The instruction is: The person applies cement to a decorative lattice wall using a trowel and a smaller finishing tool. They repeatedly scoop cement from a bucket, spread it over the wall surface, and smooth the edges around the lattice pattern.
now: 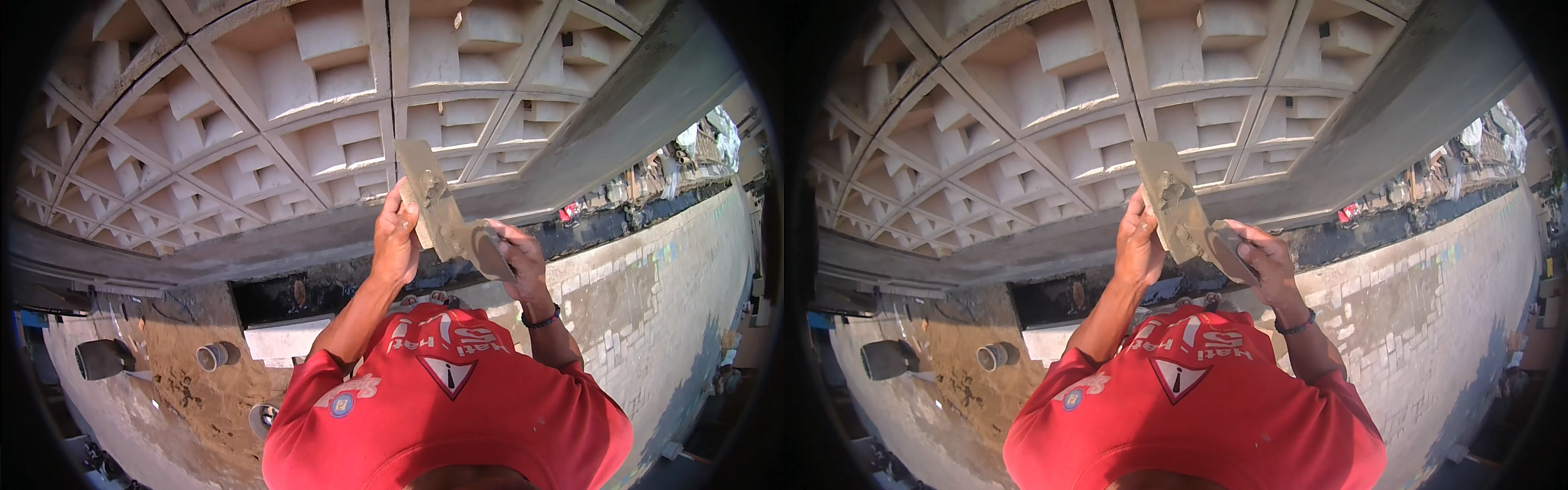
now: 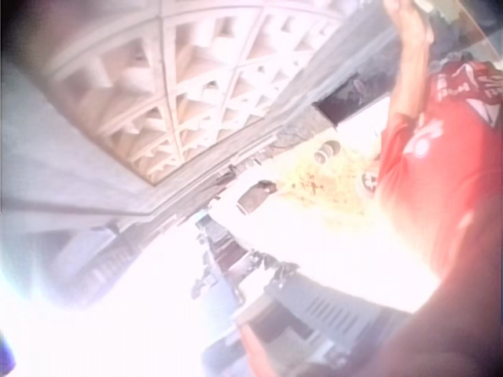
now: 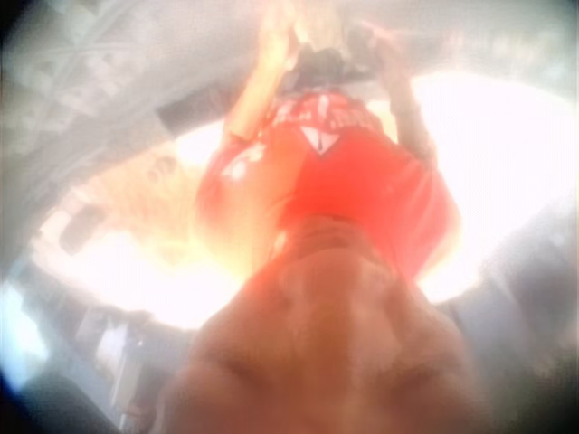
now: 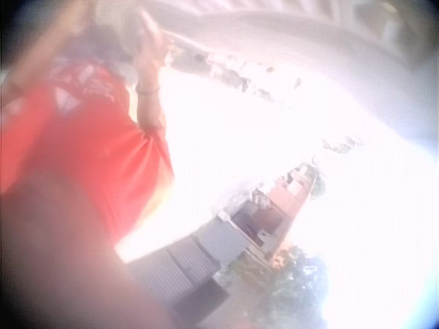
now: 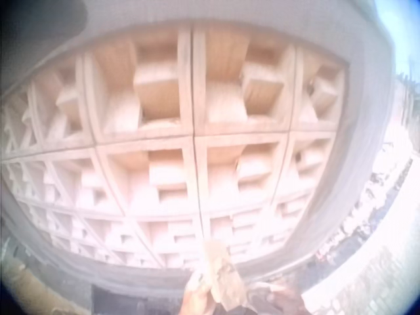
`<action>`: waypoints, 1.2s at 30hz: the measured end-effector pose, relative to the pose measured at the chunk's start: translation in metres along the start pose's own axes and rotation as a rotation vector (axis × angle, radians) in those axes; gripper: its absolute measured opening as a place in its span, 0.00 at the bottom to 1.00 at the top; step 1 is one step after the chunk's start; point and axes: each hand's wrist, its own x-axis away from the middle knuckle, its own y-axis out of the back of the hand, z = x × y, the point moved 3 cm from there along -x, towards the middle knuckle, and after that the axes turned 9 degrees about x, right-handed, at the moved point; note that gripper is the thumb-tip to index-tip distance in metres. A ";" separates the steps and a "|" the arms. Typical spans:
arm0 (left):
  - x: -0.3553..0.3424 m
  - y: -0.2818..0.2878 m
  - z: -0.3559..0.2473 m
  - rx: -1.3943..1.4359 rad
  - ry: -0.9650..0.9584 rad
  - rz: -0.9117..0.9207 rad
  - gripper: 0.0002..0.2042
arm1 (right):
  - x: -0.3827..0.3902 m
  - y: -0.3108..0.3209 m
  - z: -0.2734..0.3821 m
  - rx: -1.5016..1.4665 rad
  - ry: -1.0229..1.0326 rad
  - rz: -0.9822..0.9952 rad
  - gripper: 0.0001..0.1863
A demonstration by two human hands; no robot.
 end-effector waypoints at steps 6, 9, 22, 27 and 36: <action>-0.011 0.007 0.002 0.010 0.005 -0.050 0.31 | 0.012 0.028 -0.016 -0.338 0.096 0.156 0.21; -0.009 -0.007 -0.010 0.034 -0.041 0.015 0.35 | -0.012 0.051 0.039 -0.731 0.261 0.146 0.24; 0.005 -0.002 -0.031 -0.041 -0.126 -0.037 0.36 | -0.122 0.242 0.395 -0.141 1.142 -0.264 0.20; 0.011 0.000 -0.031 0.035 -0.163 -0.080 0.28 | -0.151 0.247 0.468 0.112 1.356 -0.343 0.23; 0.001 0.003 -0.020 -0.078 -0.170 -0.101 0.35 | -0.171 0.161 0.441 1.107 1.557 -1.217 0.19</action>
